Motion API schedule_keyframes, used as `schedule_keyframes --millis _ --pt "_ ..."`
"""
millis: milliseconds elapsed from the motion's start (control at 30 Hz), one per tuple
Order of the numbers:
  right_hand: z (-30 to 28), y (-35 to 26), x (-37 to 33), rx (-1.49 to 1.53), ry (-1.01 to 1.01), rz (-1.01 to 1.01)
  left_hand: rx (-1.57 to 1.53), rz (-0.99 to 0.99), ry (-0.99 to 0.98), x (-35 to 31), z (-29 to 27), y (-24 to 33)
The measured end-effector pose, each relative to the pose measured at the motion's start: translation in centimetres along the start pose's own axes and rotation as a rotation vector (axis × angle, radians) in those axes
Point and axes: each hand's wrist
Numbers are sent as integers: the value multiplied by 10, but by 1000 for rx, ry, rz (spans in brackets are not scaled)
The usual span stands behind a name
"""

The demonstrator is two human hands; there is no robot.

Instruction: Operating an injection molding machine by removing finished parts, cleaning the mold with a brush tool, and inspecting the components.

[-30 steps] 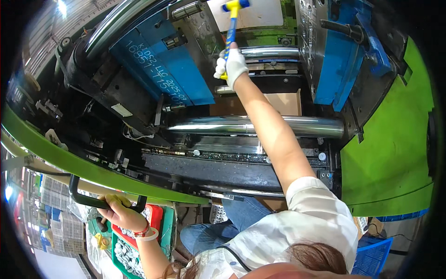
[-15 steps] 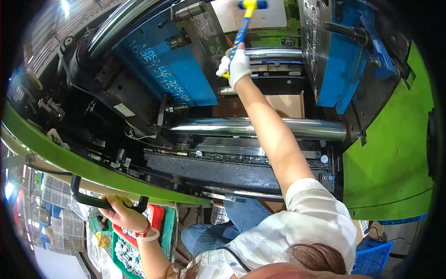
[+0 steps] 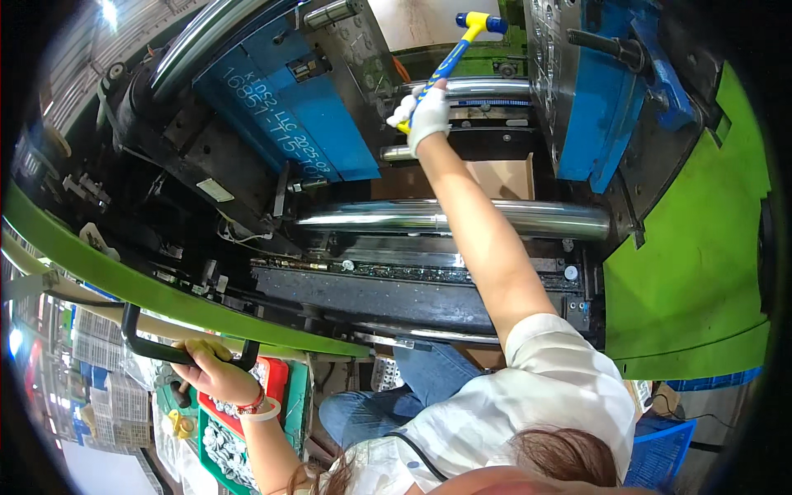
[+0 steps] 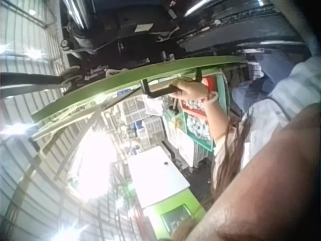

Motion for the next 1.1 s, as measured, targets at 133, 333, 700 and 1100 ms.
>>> schedule_keyframes --millis 133,333,700,1100 --pt "9 16 -17 -361 -33 351 -11 22 -44 0 0 1" --pt "-12 0 -29 -171 -54 138 -24 12 -42 0 -2 -2" --pt "-47 60 -89 -287 -18 319 6 28 -45 0 -2 -3" --pt "-49 49 -95 -123 145 482 -17 51 -58 1 -1 -3"
Point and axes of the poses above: each hand's wrist, its own x-axis towards the middle knuckle, its own z-axis out of the palm, y = z × x, and after that the axes turned 1 degree about -y, right-handed
